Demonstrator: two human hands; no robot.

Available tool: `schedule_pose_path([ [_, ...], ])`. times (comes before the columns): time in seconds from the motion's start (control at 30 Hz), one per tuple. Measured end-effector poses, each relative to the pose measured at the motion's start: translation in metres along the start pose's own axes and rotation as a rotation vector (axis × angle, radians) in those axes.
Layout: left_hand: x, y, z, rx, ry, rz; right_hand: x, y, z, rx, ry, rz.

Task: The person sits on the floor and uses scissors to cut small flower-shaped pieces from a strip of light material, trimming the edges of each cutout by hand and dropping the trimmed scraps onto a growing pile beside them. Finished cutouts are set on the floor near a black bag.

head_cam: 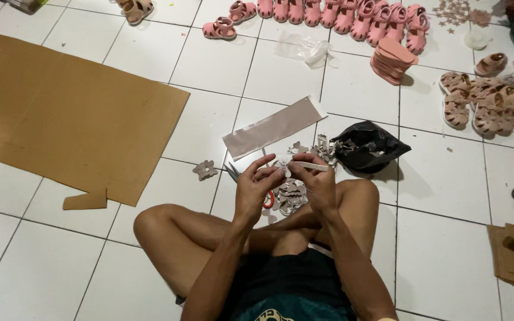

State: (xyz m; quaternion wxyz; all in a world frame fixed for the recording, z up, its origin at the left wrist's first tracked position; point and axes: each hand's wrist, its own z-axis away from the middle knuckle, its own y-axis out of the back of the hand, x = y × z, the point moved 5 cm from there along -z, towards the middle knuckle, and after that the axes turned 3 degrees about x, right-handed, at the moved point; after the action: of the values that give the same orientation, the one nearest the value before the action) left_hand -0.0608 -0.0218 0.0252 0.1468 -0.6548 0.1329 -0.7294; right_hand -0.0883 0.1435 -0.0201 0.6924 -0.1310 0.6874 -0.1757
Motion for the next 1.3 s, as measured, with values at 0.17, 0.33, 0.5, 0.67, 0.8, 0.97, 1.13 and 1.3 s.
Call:
schedule_pose_path([
  [0.17, -0.004, 0.001, 0.009, 0.04, 0.019, -0.068, 0.003, 0.003, 0.006, -0.104, -0.049, -0.201],
  [0.33, -0.007, -0.002, 0.009, 0.033, -0.009, -0.037, -0.004, 0.006, 0.011, -0.076, -0.066, -0.169],
  [0.5, -0.009, -0.008, 0.015, 0.031, 0.002, -0.025, -0.014, 0.011, 0.02, -0.027, -0.007, -0.001],
  [0.67, -0.007, -0.011, 0.018, 0.057, 0.003, -0.073, -0.012, 0.014, 0.019, -0.034, 0.006, 0.022],
  [0.8, -0.007, -0.01, 0.018, 0.062, -0.004, -0.094, -0.007, 0.018, 0.018, -0.041, 0.015, 0.017],
  [0.97, -0.008, -0.005, 0.018, 0.069, 0.005, -0.109, -0.002, 0.017, 0.019, -0.045, 0.009, 0.056],
  [1.13, -0.006, -0.001, 0.016, 0.074, 0.004, -0.099, -0.004, 0.01, 0.02, -0.052, -0.033, -0.051],
  [1.3, -0.005, 0.0, 0.015, 0.067, 0.007, -0.103, -0.008, 0.006, 0.021, -0.048, -0.008, -0.015],
])
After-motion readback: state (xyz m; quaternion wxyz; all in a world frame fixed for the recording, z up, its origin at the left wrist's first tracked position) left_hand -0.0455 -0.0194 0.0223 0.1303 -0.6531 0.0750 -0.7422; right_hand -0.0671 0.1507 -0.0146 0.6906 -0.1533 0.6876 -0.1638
